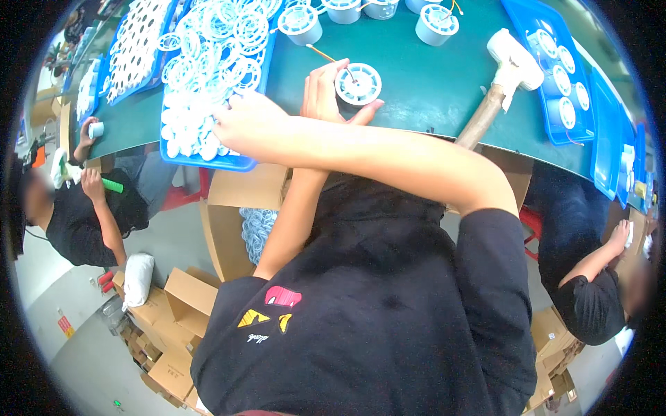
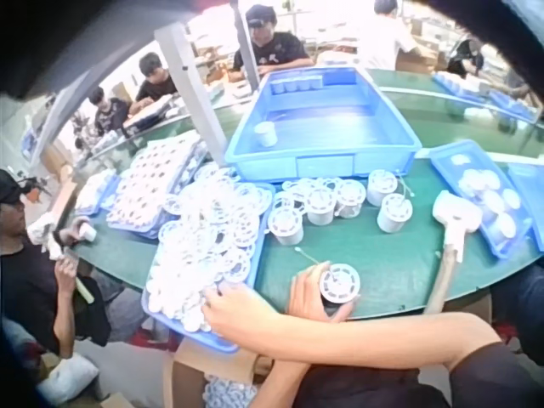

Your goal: Assembling small circular electronic parts by tapping them together with a mallet on a factory production line.

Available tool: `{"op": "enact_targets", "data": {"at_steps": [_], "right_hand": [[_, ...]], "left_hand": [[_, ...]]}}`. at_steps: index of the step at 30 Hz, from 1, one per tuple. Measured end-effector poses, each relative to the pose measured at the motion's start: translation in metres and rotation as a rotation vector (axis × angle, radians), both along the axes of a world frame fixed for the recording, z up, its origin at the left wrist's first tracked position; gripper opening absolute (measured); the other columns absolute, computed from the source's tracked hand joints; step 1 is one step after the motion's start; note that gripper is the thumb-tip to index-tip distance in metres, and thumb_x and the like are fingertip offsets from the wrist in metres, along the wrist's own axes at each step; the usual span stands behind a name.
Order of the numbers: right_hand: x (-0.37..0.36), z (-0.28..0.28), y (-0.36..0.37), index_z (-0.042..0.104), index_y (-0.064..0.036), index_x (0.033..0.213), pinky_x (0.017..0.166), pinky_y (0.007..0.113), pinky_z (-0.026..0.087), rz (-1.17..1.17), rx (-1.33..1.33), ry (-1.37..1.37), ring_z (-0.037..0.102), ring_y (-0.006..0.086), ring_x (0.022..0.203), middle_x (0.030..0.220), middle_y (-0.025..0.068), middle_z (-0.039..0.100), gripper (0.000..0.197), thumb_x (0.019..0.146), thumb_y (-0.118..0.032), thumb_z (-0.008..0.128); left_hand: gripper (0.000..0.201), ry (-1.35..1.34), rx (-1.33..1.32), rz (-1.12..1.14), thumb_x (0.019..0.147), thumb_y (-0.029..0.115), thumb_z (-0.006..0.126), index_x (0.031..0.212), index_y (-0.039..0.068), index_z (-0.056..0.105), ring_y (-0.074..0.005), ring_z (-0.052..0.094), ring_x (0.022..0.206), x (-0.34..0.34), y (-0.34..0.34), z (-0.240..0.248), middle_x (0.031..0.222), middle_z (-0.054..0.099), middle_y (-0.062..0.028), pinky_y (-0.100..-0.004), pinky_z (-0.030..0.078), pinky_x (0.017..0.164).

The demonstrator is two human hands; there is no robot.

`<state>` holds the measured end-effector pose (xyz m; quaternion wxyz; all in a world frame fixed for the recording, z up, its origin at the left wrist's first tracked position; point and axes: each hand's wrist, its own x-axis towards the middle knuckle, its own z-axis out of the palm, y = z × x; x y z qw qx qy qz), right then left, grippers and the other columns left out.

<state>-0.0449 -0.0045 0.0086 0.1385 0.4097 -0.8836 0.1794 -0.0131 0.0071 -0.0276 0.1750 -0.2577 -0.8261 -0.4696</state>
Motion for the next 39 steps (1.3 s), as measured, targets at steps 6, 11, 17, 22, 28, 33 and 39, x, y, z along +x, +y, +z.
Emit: {"op": "enact_targets", "data": {"at_steps": [6,11,17,22,28,33,39], "right_hand": [[0.001,0.001,-0.022,0.068,-0.0010,0.106,0.074,0.041,0.057,-0.036,0.031,-0.033,0.070,0.0273,0.092,0.107,0.0144,0.065,0.031,0.085,-0.024,0.074],[-0.004,-0.002,-0.029,0.067,0.0013,0.104,0.069,0.039,0.058,-0.027,-0.014,-0.073,0.071,0.0287,0.087,0.103,0.0141,0.066,0.032,0.086,-0.024,0.074],[0.008,0.039,0.013,0.063,-0.0014,0.095,0.070,0.040,0.059,-0.105,-0.387,-0.173,0.068,0.0318,0.081,0.095,0.0156,0.063,0.027,0.087,-0.024,0.074],[0.036,0.062,0.125,0.069,0.0000,0.100,0.075,0.042,0.055,-0.446,-0.592,-0.259,0.066,0.0336,0.082,0.089,0.0166,0.063,0.016,0.093,-0.014,0.069],[0.051,0.044,0.166,0.076,0.0004,0.109,0.066,0.031,0.048,-0.582,-0.604,-0.477,0.060,0.0195,0.071,0.084,0.0098,0.061,0.018,0.097,-0.012,0.070],[0.051,0.030,0.165,0.077,-0.0002,0.111,0.067,0.025,0.047,-0.573,-0.769,-0.555,0.058,0.0100,0.075,0.087,0.0035,0.059,0.017,0.097,-0.007,0.072],[0.049,0.022,0.168,0.076,-0.0003,0.114,0.077,0.022,0.049,-0.556,-0.958,-0.741,0.058,0.0075,0.085,0.098,0.0020,0.057,0.019,0.098,0.000,0.066]], "left_hand": [[0.080,0.046,-0.014,0.069,0.070,0.029,0.095,0.134,0.002,0.057,-0.0365,0.062,0.114,0.001,0.000,-0.003,0.126,0.064,-0.0171,-0.0445,0.052,0.097],[0.080,0.043,-0.035,0.071,0.070,0.030,0.095,0.134,0.002,0.057,-0.0364,0.063,0.113,0.000,-0.002,-0.001,0.126,0.064,-0.0171,-0.0443,0.052,0.096],[0.080,0.000,-0.032,0.090,0.072,0.030,0.093,0.136,0.001,0.054,-0.0369,0.059,0.117,0.004,0.008,-0.003,0.127,0.061,-0.0178,-0.0475,0.047,0.100],[0.061,0.078,-0.123,0.153,0.078,0.025,0.087,0.127,0.000,0.060,-0.0401,0.063,0.106,0.006,-0.002,-0.010,0.117,0.064,-0.0190,-0.0478,0.049,0.088],[0.070,0.047,-0.047,0.139,0.070,0.025,0.092,0.129,0.002,0.061,-0.0353,0.065,0.109,0.002,0.002,-0.001,0.121,0.066,-0.0154,-0.0447,0.050,0.088],[0.071,0.016,-0.031,0.149,0.067,0.023,0.092,0.128,0.003,0.062,-0.0347,0.065,0.107,0.003,0.004,0.002,0.120,0.066,-0.0147,-0.0441,0.050,0.087],[0.067,0.004,-0.032,0.163,0.068,0.024,0.092,0.126,0.004,0.063,-0.0340,0.066,0.105,0.004,0.003,0.002,0.118,0.068,-0.0132,-0.0442,0.052,0.087]]}}
